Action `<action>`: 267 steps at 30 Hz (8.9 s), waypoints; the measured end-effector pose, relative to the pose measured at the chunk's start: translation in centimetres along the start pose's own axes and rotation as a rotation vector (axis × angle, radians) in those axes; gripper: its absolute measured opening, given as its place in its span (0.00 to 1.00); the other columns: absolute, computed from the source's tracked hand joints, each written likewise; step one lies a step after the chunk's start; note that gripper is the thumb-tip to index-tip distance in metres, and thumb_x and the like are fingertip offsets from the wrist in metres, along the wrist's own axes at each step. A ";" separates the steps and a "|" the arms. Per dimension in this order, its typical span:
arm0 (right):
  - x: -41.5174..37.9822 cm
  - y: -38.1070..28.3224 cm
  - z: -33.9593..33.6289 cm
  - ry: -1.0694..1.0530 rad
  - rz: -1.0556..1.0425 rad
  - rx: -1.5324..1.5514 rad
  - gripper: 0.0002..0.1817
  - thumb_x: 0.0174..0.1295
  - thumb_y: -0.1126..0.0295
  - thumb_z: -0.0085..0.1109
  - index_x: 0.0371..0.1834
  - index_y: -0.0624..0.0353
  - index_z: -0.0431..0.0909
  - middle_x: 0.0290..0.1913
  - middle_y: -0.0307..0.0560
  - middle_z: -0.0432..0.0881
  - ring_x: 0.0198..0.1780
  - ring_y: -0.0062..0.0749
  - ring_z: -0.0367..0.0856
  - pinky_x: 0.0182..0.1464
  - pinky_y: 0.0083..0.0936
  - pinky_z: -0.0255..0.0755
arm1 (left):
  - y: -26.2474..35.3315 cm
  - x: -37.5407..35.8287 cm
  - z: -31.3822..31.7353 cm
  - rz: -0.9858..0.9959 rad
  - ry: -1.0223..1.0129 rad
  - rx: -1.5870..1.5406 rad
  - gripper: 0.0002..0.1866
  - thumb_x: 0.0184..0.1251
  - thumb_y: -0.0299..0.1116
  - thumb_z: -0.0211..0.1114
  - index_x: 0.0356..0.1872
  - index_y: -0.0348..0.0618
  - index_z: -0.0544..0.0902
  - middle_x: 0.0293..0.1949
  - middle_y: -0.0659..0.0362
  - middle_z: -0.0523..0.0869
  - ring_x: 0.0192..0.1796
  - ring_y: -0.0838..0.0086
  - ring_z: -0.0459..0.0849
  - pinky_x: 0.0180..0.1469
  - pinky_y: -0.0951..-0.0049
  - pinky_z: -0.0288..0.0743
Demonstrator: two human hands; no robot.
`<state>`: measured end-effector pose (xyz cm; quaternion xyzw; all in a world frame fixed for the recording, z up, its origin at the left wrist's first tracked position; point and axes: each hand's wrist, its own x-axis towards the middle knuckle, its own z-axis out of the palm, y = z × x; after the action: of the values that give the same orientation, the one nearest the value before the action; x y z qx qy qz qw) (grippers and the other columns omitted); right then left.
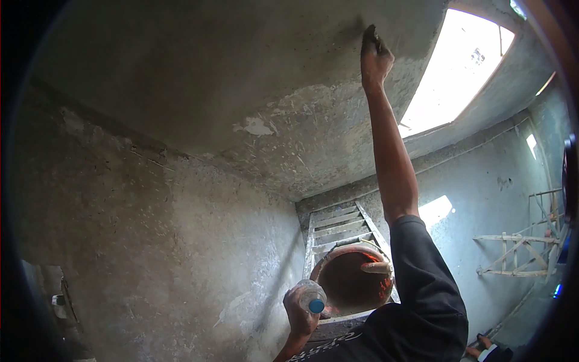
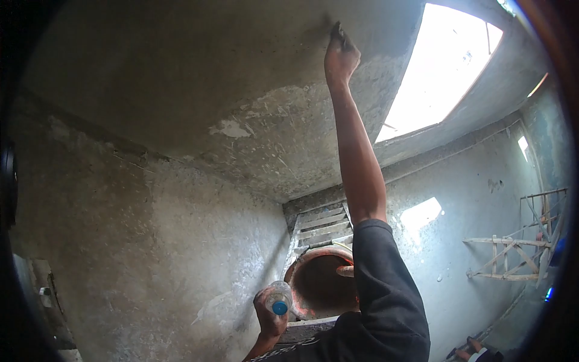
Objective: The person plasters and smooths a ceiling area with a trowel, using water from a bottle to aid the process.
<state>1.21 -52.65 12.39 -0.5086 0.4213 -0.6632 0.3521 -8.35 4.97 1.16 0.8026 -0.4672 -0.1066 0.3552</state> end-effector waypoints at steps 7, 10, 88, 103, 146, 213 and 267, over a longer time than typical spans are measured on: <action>-2.1 3.0 4.9 0.176 -0.432 -0.140 0.20 0.58 0.73 0.52 0.54 0.56 0.82 0.45 0.60 0.84 0.51 0.48 0.84 0.55 0.37 0.73 | 0.4 0.3 -0.1 -0.014 0.048 -0.001 0.35 0.46 0.30 0.75 0.57 0.38 0.68 0.51 0.48 0.77 0.55 0.50 0.75 0.60 0.51 0.63; -4.1 1.3 3.1 -0.143 -0.148 -0.210 0.18 0.60 0.71 0.52 0.52 0.52 0.84 0.42 0.59 0.85 0.46 0.50 0.85 0.53 0.38 0.74 | 0.3 0.1 0.0 -0.022 0.024 -0.007 0.35 0.46 0.30 0.75 0.57 0.38 0.68 0.52 0.47 0.76 0.55 0.49 0.75 0.61 0.51 0.63; -11.3 4.1 8.3 -0.426 -0.307 -0.088 0.29 0.52 0.85 0.47 0.62 0.62 0.74 0.62 0.64 0.72 0.61 0.57 0.73 0.59 0.44 0.73 | -0.2 -0.2 0.8 -0.061 0.006 -0.052 0.32 0.49 0.28 0.72 0.57 0.38 0.68 0.51 0.46 0.76 0.54 0.48 0.75 0.59 0.52 0.66; -27.8 1.2 -25.7 -1.385 1.187 0.236 0.18 0.58 0.77 0.64 0.52 0.67 0.74 0.44 0.49 0.81 0.44 0.32 0.83 0.40 0.28 0.83 | -0.6 0.0 0.9 -0.042 0.139 -0.115 0.31 0.54 0.36 0.70 0.59 0.37 0.68 0.52 0.45 0.76 0.54 0.48 0.75 0.57 0.51 0.66; -55.5 23.1 -40.0 -1.471 1.239 -0.013 0.09 0.54 0.71 0.62 0.38 0.60 0.80 0.30 0.39 0.78 0.29 0.27 0.73 0.30 0.30 0.67 | 0.4 -1.7 0.6 -0.083 0.224 0.195 0.36 0.51 0.27 0.73 0.60 0.32 0.63 0.54 0.44 0.74 0.58 0.48 0.75 0.63 0.50 0.65; -13.2 0.6 8.4 -0.220 -0.219 -0.150 0.22 0.58 0.81 0.48 0.56 0.62 0.79 0.51 0.67 0.79 0.58 0.52 0.78 0.57 0.33 0.71 | 0.0 -2.0 0.0 -0.153 0.099 -0.050 0.30 0.51 0.26 0.68 0.57 0.33 0.67 0.46 0.44 0.79 0.51 0.46 0.77 0.58 0.50 0.68; -8.0 2.2 5.0 0.218 -0.135 -0.015 0.19 0.66 0.72 0.49 0.60 0.62 0.77 0.45 0.63 0.84 0.34 0.44 0.85 0.36 0.29 0.76 | 0.1 -1.9 0.2 -0.099 0.111 -0.019 0.30 0.55 0.28 0.68 0.59 0.34 0.65 0.52 0.44 0.73 0.54 0.50 0.76 0.59 0.55 0.70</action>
<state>8.01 -47.36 8.00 -0.4634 0.4266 -0.7337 0.2549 -9.52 6.44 0.81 0.8260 -0.4056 -0.0837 0.3824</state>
